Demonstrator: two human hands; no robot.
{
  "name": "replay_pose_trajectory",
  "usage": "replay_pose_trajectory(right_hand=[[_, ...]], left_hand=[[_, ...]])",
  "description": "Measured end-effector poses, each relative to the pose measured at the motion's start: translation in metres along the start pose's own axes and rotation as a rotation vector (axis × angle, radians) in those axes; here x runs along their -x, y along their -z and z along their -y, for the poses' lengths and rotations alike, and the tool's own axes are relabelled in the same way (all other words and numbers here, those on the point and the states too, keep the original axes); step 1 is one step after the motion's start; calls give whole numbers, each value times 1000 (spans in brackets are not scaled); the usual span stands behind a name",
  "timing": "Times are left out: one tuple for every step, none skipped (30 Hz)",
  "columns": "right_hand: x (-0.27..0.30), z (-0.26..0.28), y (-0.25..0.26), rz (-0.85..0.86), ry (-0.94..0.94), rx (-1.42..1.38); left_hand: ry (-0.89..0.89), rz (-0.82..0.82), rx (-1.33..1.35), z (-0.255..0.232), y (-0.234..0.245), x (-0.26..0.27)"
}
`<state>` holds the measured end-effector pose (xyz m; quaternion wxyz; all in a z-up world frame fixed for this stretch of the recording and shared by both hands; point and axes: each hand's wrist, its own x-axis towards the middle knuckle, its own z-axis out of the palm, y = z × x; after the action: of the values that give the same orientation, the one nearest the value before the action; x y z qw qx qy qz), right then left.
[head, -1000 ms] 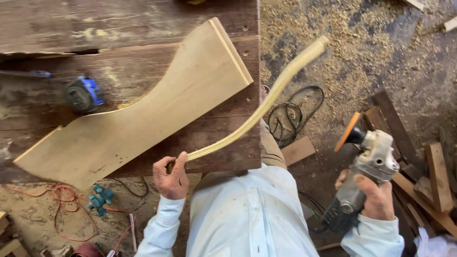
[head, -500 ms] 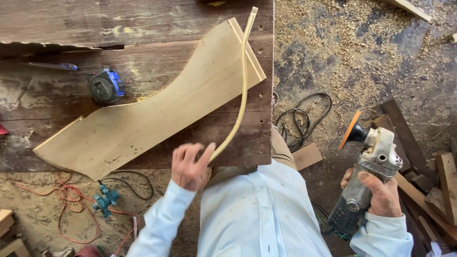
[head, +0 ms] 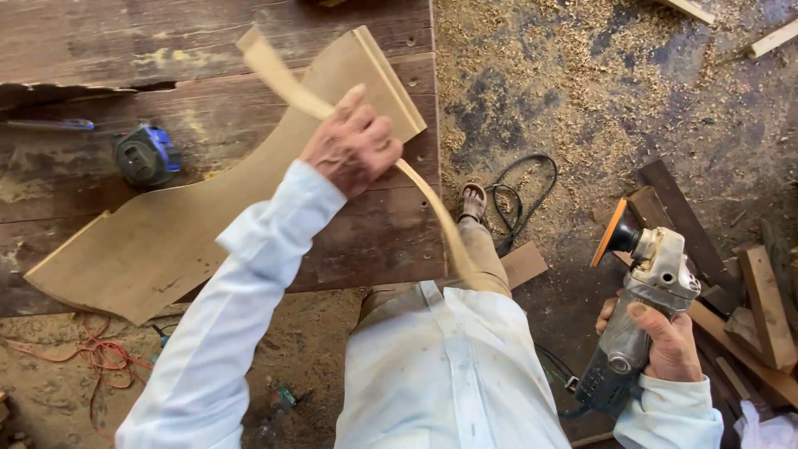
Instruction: The person plugs in a power sander and uses it to smooth the edges of a curved wooden strip on a workbench.
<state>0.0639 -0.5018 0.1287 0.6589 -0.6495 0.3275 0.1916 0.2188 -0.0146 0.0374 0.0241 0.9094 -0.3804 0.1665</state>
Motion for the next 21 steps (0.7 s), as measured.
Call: replay_pose_trajectory(right_hand=[[-7,2,9,2,-4,5],[-15,4,17,14,-14,-32],[-23,6,26,27,-26,-69],[-31,9,38,28,-32,-65],[-41,13,51,54,-42,-60],[-50,16,63,81,-52,-54],[-57,28,65,86,-59,-41],[-63,39,67,108,-51,-33],[-70,51,70,141,-47,-17],[-76,58,80,158,-56,2],[-86,65,85,184,-45,64],[-96,73,89,210,-32,126],[-102,83,85,227,-29,136],[-108,93,80,258,-53,125],[-108,103,78,279,-83,119],[-109,110,77,288,-85,133],[-111,116,73,325,-88,131],[-112,122,70,363,-92,129],[-117,122,72,370,-82,128],[-121,123,73,398,-107,163],[-122,123,78,414,-133,196]], left_hand=[[5,3,3,-11,12,5],[136,37,106,-21,24,10],[268,72,209,-32,36,14],[273,76,212,-49,37,23],[357,132,263,-67,39,32],[440,187,313,-85,40,41],[455,189,318,-98,36,47],[518,172,269,-111,33,56],[592,159,214,-130,33,64],[619,164,213,-137,28,66],[616,104,113,-139,25,70],[610,47,11,-140,22,75],[627,46,-1,-147,21,73],[711,33,-45,-155,21,72],[795,20,-79,-166,20,71],[812,21,-80,-174,15,67],[856,-18,-105,-179,11,64],[899,-57,-130,-183,8,61],[900,-64,-140,-186,2,61],[902,-98,-110,-189,-3,61],[898,-132,-71,-193,-11,60]])
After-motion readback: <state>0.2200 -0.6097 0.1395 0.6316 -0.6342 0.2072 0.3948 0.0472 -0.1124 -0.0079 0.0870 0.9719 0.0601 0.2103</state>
